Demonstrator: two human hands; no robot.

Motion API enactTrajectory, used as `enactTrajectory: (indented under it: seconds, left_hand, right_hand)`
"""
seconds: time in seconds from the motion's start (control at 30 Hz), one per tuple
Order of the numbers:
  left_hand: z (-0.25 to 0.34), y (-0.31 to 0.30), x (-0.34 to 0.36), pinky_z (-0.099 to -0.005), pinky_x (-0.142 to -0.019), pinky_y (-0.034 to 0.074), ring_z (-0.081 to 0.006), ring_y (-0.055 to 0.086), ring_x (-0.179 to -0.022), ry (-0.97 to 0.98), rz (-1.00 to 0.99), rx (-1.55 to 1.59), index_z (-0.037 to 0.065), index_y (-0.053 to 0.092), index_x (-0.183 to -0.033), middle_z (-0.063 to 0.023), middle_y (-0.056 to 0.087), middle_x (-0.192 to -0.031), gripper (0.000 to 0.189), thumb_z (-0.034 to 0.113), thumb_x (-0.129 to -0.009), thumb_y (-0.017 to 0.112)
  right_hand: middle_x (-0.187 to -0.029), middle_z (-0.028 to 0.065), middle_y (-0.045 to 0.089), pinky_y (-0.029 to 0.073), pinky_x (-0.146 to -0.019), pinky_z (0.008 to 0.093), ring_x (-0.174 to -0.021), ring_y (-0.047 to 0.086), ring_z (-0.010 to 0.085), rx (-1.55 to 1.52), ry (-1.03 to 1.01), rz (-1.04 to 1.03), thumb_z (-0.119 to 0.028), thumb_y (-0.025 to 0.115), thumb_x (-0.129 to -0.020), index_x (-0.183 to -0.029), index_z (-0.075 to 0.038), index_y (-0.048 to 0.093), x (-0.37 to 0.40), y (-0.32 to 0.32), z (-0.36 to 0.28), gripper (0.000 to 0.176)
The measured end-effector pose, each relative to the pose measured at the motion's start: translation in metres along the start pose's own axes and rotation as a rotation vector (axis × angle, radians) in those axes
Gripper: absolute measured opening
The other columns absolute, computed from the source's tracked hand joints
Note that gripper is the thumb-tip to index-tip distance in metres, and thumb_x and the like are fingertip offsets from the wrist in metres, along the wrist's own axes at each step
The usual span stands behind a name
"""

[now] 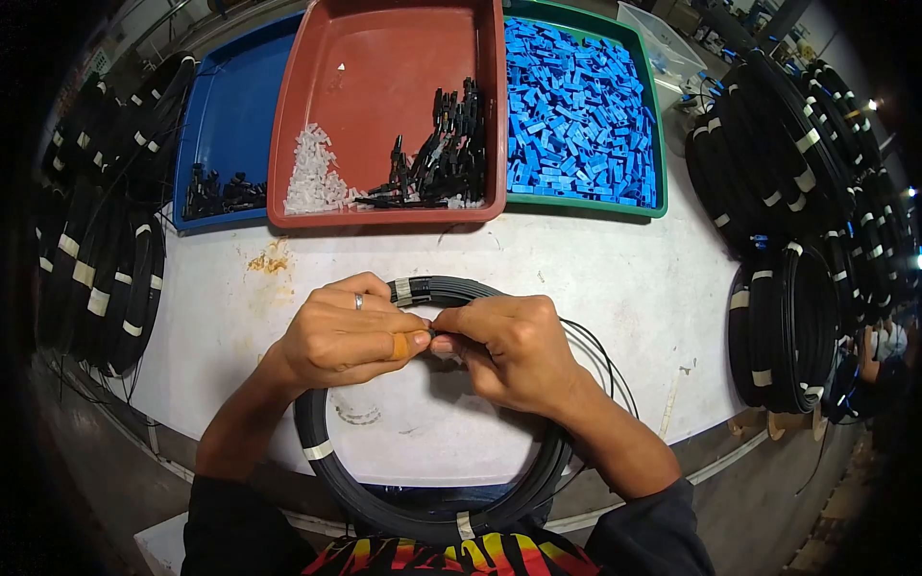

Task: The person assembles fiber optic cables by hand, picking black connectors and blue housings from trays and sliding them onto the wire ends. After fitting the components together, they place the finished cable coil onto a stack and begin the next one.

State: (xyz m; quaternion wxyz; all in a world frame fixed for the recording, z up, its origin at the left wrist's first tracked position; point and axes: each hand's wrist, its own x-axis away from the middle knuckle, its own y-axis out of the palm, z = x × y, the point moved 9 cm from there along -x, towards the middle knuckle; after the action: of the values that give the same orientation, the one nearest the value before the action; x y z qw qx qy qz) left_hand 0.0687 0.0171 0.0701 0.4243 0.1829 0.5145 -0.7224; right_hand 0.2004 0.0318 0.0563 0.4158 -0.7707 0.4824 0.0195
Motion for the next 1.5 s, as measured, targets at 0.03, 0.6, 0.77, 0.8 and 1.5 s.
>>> enactTrajectory:
  seconds: [0.03,0.6,0.77,0.8,1.5]
  left_hand:
    - [0.001,0.000,-0.001,-0.0281,-0.059,0.049,-0.0140,0.070,-0.066,0.015,-0.003,-0.010,0.005,0.075,-0.080,-0.0076,0.077,-0.081,0.011,0.002,-0.076,0.086]
    - [-0.005,-0.005,0.003,-0.0293,-0.064,0.050,-0.0138,0.070,-0.071,-0.046,0.068,0.005,0.004,0.073,-0.080,-0.0054,0.077,-0.087,0.010,0.005,-0.078,0.083]
    - [0.001,-0.002,0.001,-0.0291,-0.064,0.050,-0.0133,0.070,-0.069,0.000,0.027,-0.021,0.004,0.074,-0.080,-0.0058,0.077,-0.085,0.009,0.005,-0.079,0.083]
    - [0.000,-0.003,0.001,-0.0290,-0.064,0.050,-0.0134,0.070,-0.069,-0.006,0.032,-0.012,0.004,0.074,-0.080,-0.0058,0.077,-0.085,0.009,0.005,-0.078,0.083]
    - [-0.004,-0.005,0.002,-0.0299,-0.064,0.050,-0.0142,0.069,-0.069,-0.038,0.075,-0.014,0.004,0.074,-0.080,-0.0057,0.077,-0.085,0.008,0.002,-0.078,0.082]
  right_hand:
    - [-0.074,0.0117,0.070,0.054,-0.058,0.0355,-0.064,0.069,0.0280,-0.039,0.020,-0.008,-0.003,0.081,-0.076,-0.093,-0.002,0.072,0.000,0.001,0.003,0.020]
    - [-0.068,0.0094,0.066,0.052,-0.054,0.0367,-0.059,0.067,0.0266,0.034,-0.046,0.132,0.001,0.077,-0.075,-0.092,-0.003,0.073,-0.003,-0.008,-0.007,0.018]
    - [-0.072,0.0100,0.068,0.053,-0.055,0.0367,-0.061,0.068,0.0269,0.041,-0.073,0.065,0.002,0.078,-0.072,-0.093,-0.003,0.073,-0.001,-0.005,-0.007,0.022]
    - [-0.072,0.0098,0.068,0.052,-0.055,0.0367,-0.061,0.068,0.0268,0.042,-0.070,0.063,0.002,0.078,-0.071,-0.094,-0.003,0.072,-0.001,-0.004,-0.006,0.024]
    - [-0.069,0.0085,0.067,0.051,-0.052,0.0331,-0.059,0.068,0.0240,0.124,-0.109,0.084,0.007,0.078,-0.069,-0.092,-0.002,0.070,-0.003,-0.007,-0.012,0.026]
